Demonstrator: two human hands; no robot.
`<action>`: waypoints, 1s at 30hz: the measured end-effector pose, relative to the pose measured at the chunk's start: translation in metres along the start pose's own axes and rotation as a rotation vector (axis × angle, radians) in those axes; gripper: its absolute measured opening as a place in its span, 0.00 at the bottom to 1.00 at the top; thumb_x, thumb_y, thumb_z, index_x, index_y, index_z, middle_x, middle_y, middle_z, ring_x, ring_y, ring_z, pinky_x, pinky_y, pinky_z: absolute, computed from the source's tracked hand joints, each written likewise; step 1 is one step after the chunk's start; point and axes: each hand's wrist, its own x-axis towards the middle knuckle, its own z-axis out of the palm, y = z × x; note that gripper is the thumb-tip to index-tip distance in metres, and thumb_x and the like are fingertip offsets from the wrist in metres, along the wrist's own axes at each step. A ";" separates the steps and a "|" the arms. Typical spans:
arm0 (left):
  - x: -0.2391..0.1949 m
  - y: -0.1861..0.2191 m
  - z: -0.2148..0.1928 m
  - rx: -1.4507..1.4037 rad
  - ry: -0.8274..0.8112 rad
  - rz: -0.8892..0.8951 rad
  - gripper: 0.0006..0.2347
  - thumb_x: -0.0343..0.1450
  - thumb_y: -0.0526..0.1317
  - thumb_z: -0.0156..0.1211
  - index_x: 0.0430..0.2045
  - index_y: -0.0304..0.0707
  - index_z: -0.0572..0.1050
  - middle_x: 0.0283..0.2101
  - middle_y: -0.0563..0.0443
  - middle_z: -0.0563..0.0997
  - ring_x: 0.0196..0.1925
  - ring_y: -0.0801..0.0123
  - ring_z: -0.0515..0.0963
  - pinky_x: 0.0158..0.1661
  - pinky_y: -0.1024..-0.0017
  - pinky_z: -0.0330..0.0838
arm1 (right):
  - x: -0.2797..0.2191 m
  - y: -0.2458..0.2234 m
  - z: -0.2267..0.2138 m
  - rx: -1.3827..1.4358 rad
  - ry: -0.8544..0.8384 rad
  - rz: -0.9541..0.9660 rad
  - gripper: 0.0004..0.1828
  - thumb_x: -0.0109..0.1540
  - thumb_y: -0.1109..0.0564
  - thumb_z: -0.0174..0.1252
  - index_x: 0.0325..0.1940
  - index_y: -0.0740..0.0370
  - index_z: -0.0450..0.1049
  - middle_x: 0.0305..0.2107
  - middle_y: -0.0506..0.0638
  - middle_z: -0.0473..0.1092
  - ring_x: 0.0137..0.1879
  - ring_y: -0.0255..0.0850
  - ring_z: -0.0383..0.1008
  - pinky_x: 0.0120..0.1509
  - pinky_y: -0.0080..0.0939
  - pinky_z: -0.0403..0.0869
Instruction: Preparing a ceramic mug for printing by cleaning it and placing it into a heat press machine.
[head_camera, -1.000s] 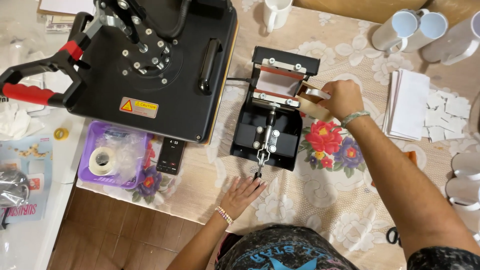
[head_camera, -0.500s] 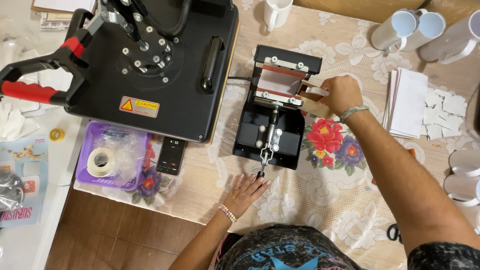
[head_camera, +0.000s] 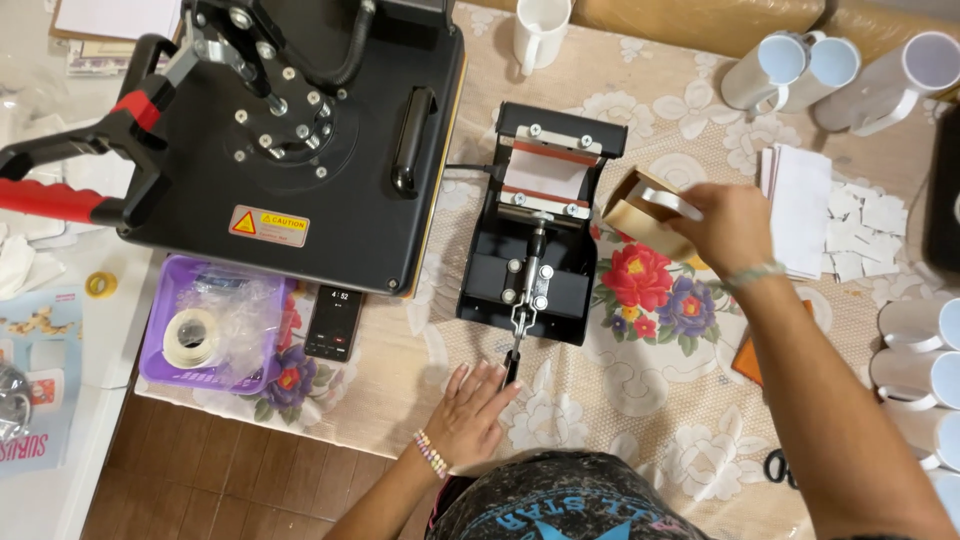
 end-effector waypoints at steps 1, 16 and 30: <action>0.005 0.006 -0.014 -0.203 -0.132 -0.091 0.28 0.67 0.42 0.53 0.65 0.42 0.58 0.76 0.36 0.44 0.77 0.49 0.46 0.71 0.45 0.39 | -0.020 -0.011 -0.024 0.195 0.035 0.044 0.12 0.54 0.57 0.74 0.39 0.61 0.83 0.26 0.49 0.76 0.33 0.39 0.71 0.42 0.40 0.69; 0.184 0.059 -0.120 -1.425 0.467 -0.134 0.54 0.50 0.34 0.82 0.71 0.29 0.49 0.67 0.35 0.65 0.71 0.56 0.62 0.73 0.60 0.49 | -0.152 -0.092 -0.046 1.124 0.170 0.060 0.20 0.41 0.71 0.77 0.34 0.73 0.79 0.43 0.65 0.78 0.51 0.48 0.79 0.49 0.42 0.80; 0.166 0.051 -0.115 -1.437 0.566 -0.134 0.54 0.50 0.33 0.84 0.70 0.29 0.51 0.64 0.37 0.68 0.68 0.59 0.66 0.71 0.59 0.53 | -0.149 -0.104 -0.042 1.046 0.140 -0.081 0.17 0.43 0.72 0.76 0.33 0.76 0.78 0.37 0.67 0.77 0.53 0.57 0.79 0.51 0.44 0.80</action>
